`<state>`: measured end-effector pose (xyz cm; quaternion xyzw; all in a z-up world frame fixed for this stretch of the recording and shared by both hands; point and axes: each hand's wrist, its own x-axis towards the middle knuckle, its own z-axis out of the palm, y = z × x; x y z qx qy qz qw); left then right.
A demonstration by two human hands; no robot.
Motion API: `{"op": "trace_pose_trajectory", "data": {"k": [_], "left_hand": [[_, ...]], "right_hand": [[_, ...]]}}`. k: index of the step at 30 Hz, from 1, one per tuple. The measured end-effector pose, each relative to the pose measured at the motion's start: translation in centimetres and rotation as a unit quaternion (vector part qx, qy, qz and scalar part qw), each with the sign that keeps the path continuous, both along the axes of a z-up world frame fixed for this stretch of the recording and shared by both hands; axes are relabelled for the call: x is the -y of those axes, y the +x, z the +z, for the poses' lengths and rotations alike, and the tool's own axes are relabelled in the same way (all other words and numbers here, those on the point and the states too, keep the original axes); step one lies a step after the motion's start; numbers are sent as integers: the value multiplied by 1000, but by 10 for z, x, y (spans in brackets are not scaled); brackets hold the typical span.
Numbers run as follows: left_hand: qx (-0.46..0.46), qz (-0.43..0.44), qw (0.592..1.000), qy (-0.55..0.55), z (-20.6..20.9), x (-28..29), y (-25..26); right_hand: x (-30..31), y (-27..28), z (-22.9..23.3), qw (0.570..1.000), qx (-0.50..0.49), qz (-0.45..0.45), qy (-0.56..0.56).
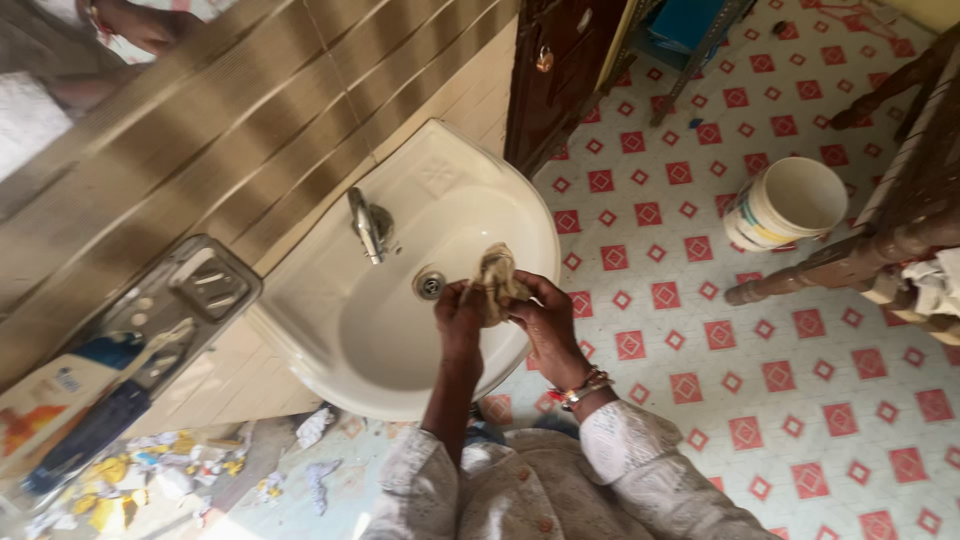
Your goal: The person wipes the internal and external surfaces of a sink with a cloth.
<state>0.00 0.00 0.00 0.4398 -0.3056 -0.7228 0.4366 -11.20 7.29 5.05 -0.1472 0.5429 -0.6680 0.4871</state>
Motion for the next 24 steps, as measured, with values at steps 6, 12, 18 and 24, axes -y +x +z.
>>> {"op": "trace_pose_trajectory", "data": {"k": [6,12,18,24], "left_hand": [[5,-22,999,-27,46,15,8],[45,52,998,3,45,29,1],[-2,193,981,4,40,27,-17],[177,293,938,49,44,-1,-59]], "right_hand": [[23,5,19,998,-22,8,56],[65,-16,7,988,-21,122,89],[95,-45,0,962,-49,262,58],[117,-66,16,926,23,371,61]]}}
